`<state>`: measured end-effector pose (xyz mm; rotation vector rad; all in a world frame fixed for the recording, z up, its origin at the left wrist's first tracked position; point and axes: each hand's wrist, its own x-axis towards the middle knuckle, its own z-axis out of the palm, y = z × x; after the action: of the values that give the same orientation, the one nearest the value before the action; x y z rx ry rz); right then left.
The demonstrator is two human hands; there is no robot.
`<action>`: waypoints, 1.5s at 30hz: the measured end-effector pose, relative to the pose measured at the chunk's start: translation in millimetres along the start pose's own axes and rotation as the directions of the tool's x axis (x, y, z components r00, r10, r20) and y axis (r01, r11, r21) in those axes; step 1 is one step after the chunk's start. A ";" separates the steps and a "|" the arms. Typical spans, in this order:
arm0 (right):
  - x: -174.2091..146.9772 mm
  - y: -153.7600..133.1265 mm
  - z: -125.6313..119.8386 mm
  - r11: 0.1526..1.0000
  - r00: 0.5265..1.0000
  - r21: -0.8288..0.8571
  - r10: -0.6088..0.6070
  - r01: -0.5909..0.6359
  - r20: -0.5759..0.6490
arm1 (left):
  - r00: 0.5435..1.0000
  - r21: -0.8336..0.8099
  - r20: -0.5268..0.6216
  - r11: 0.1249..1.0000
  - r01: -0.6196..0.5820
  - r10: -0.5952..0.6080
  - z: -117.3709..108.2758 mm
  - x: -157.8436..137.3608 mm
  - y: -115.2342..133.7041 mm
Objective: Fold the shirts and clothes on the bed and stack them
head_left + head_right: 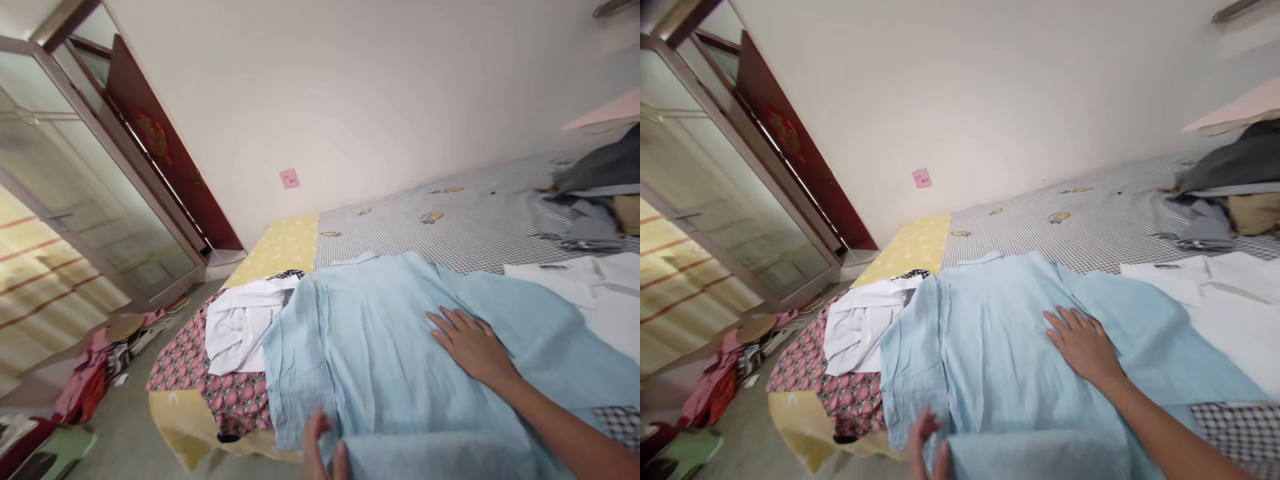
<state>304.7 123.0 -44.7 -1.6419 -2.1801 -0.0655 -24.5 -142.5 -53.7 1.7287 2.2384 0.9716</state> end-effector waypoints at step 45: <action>0.5 -3.9 -8.0 0.997 0.993 -0.071 -0.025 0.017 -0.115 | 0.924 -0.288 -0.276 0.940 0.183 -0.265 -118.2 170.0 -7.9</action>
<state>303.3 120.0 -36.4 -1.6106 -2.1295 -0.2406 -143.5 -35.8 78.1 1.2463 2.2952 1.4864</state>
